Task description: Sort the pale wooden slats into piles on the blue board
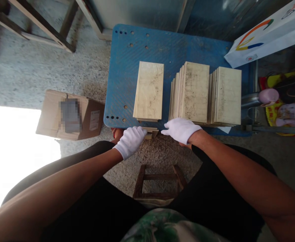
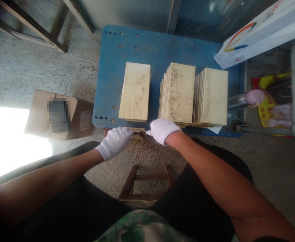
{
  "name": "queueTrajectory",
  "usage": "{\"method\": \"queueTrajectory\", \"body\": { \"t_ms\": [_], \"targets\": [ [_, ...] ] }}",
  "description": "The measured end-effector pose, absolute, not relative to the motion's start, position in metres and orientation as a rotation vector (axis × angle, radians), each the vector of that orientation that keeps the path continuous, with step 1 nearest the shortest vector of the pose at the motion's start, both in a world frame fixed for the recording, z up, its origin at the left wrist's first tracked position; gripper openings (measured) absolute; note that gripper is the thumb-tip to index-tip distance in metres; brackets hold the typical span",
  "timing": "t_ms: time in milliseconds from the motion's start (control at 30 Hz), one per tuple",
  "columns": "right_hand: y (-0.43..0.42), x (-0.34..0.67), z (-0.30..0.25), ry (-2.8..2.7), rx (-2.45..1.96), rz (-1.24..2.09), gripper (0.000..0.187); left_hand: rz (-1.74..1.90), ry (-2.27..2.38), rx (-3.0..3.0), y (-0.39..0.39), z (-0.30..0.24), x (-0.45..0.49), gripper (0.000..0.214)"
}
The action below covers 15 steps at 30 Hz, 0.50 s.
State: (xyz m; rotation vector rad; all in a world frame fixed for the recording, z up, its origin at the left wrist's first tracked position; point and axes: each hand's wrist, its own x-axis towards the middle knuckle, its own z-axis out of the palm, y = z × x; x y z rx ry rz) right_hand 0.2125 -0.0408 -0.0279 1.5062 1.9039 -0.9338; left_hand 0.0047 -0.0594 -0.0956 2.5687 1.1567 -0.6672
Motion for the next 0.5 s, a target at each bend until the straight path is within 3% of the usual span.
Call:
{"method": "queueTrajectory", "body": {
  "t_ms": [100,267,500],
  "targets": [
    [-0.040,0.210,-0.024,1.883,1.517,-0.963,0.045,-0.645,1.286,2.509,-0.050,-0.084,0.002,0.033],
    [-0.040,0.205,-0.020,1.833,1.445,-1.007,0.042,-0.738,1.588,2.199,-0.037,-0.073,-0.001,0.047],
    [-0.042,0.203,-0.042,1.802,1.432,-1.002,0.047,-0.774,1.541,1.857,-0.037,-0.089,-0.008,0.042]
  ]
}}
